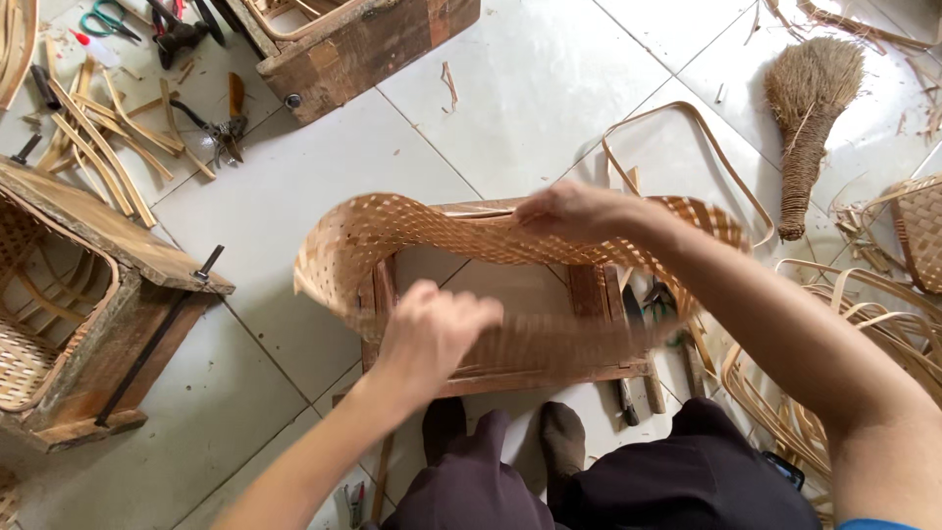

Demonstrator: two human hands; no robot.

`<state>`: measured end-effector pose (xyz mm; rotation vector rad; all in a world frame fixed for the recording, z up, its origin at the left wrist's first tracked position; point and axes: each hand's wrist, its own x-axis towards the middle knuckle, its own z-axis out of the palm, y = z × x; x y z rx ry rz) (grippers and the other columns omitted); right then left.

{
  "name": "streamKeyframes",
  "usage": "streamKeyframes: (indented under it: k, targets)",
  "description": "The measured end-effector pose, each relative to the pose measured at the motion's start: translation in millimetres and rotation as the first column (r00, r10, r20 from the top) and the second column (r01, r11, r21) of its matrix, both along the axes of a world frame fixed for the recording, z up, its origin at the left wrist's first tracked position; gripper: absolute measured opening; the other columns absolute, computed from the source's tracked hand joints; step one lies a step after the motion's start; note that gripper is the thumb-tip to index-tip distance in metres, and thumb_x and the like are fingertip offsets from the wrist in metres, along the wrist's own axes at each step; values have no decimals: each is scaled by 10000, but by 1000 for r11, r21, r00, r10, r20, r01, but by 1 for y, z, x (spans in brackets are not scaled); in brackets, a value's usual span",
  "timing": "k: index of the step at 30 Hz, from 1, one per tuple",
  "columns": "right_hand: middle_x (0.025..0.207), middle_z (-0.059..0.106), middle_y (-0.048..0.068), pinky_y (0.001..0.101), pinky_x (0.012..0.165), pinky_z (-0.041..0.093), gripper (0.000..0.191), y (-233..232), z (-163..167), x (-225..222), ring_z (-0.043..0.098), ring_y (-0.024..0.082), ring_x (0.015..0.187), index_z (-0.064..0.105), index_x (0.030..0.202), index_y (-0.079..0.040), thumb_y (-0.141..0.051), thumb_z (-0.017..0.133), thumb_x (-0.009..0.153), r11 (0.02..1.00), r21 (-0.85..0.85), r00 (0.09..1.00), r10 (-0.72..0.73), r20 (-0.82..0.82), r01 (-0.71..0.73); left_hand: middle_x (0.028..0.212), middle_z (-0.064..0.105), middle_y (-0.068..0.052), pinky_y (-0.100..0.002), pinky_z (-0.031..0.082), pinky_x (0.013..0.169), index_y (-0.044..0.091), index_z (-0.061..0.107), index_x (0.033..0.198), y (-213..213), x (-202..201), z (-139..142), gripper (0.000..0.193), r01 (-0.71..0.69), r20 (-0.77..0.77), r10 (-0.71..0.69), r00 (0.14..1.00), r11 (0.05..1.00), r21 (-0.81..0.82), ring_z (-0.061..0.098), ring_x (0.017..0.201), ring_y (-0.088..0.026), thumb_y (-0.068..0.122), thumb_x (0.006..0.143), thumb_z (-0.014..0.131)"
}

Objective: The person fits a pre-woven rattan panel into a wooden mold, then secures the edges with thin rattan strips. They use a hammer and a knife to drive and trim the strips, and add internal support ribs to the basket frame.

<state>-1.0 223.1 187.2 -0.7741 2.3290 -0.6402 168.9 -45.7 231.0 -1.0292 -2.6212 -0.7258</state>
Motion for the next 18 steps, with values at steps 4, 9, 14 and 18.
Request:
streamKeyframes:
  k: [4,9,14,18]
  targets:
    - [1064,754,126,449,863,603,433,-1,3,13,747,259,878,633,1291,-107,-419,465,1042,999,3,999,34,-7,-34,688,724,-85,-345,530,611,87,611,1398,31,-66,-30,561,-192,206,222,953,969,-154,621,506,-197,108,856,751]
    - [994,770,85,444,784,600,468,-9,22,34,756,247,804,648,1262,-138,-501,500,1006,995,96,999,15,-31,-12,859,774,-78,-338,555,652,83,647,1324,41,-88,-55,465,-217,104,232,967,966,-141,673,594,-192,117,875,762]
    - [974,783,58,432,705,595,435,-15,31,41,756,236,821,681,1198,-162,-386,736,829,997,-36,976,61,-208,-70,944,783,-66,-350,558,696,97,687,1223,34,-85,-58,403,-200,63,205,977,977,-77,713,704,-210,133,833,783]
    - [940,788,73,443,716,579,322,-10,20,40,738,261,815,705,1187,-157,-309,720,905,999,33,970,38,-238,-31,930,784,-56,-359,564,732,140,709,1161,34,-89,-61,325,-203,51,205,977,978,-36,732,757,-208,132,843,776]
